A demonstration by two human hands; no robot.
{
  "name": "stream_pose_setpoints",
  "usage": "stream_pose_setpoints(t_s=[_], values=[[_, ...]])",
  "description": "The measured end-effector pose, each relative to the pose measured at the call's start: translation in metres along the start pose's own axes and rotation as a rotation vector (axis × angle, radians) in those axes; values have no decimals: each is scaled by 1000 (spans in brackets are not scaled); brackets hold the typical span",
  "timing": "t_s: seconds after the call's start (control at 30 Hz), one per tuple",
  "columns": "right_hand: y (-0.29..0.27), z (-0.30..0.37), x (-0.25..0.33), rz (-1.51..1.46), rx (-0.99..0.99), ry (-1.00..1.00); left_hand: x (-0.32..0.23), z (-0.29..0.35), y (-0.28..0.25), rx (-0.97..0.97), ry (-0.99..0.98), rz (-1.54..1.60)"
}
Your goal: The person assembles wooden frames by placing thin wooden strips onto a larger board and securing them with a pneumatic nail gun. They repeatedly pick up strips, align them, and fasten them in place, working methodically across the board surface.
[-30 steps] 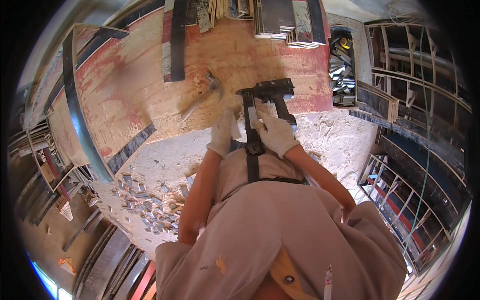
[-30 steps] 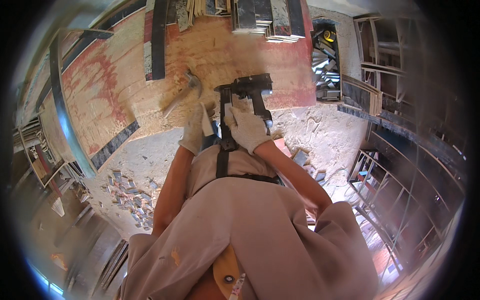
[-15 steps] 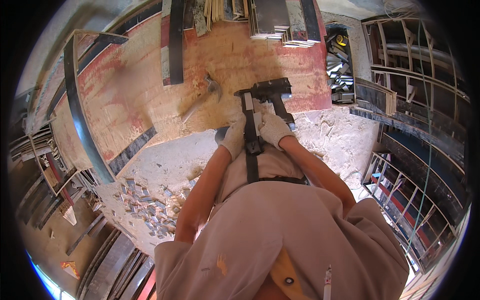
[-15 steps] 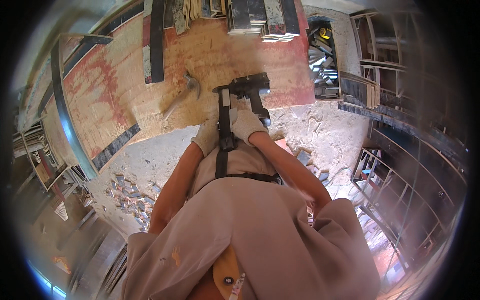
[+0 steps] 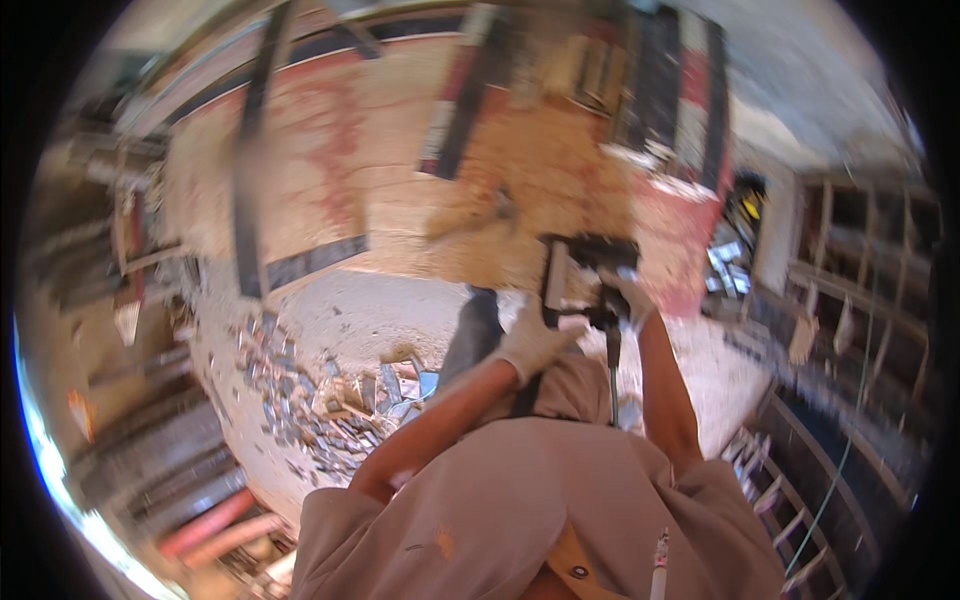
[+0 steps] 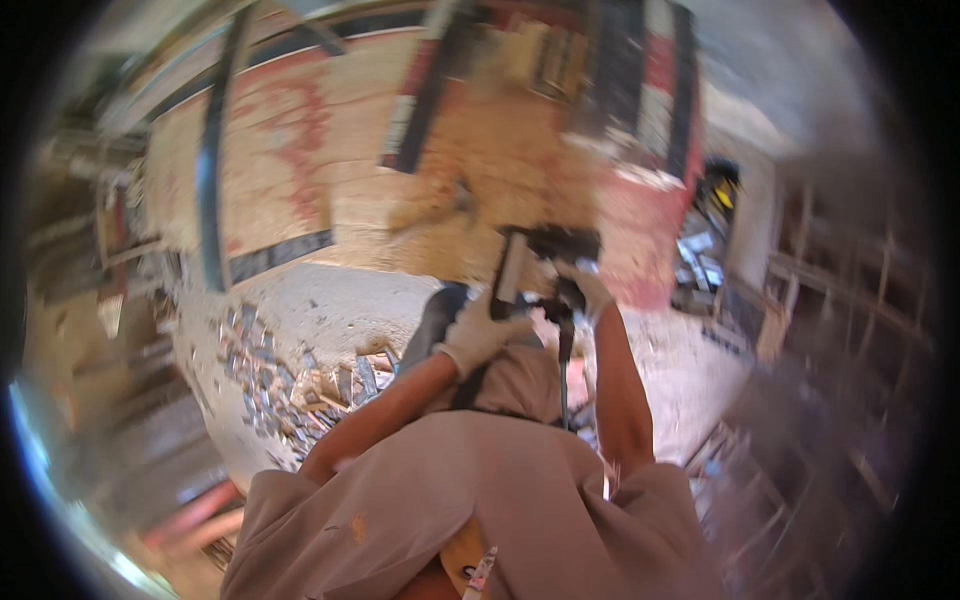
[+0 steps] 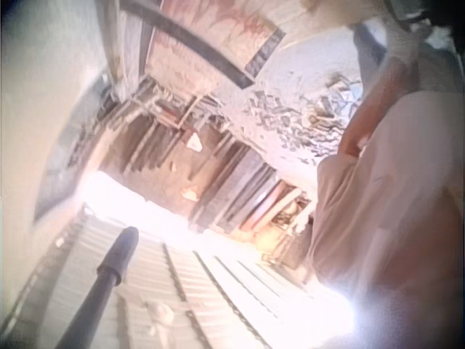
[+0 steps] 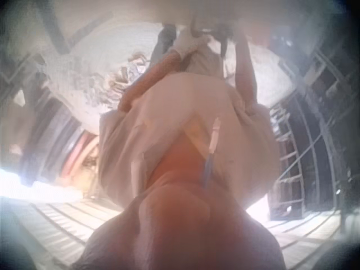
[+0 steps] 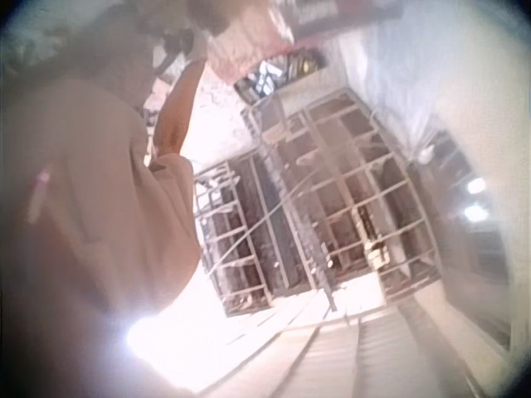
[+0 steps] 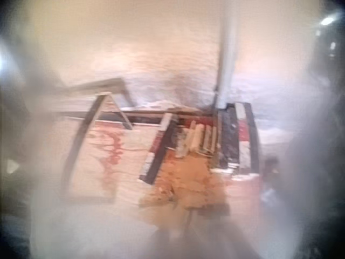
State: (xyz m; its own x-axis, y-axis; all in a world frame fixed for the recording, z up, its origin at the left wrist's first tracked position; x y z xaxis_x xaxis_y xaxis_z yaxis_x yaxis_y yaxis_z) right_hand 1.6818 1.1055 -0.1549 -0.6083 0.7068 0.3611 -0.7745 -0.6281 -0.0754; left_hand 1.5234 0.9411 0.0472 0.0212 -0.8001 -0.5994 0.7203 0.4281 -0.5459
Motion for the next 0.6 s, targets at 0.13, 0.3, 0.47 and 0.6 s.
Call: stream_pose_setpoints(t_s=[0.13, 0.3, 0.47, 0.6], values=[[59, 25, -18, -309, 152, 6, 44, -12, -16, -84, -42, -70], [62, 10, 3, -384, 181, -85, 44, -22, -22, -227, 361, 18], [82, -8, 36, -350, 109, -186, 68, -74, -25, -186, 128, -131], [82, -37, 53, -363, -16, -276, 71, -109, -38, -192, 137, -108]])
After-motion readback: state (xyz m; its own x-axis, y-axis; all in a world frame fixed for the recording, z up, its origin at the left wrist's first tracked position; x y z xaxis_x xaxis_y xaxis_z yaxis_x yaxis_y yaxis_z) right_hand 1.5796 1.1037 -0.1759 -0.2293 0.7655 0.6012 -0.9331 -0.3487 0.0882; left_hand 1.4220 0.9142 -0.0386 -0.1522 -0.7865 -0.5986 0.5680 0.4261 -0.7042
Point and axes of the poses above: each hand's wrist, its own z-axis away from the middle knuckle, its own y-axis out of the palm, x = y × z, the point moved 9 cm from there along -z, towards the middle knuckle, and after that the axes turned 15 degrees about -x, right-handed, at the moved point
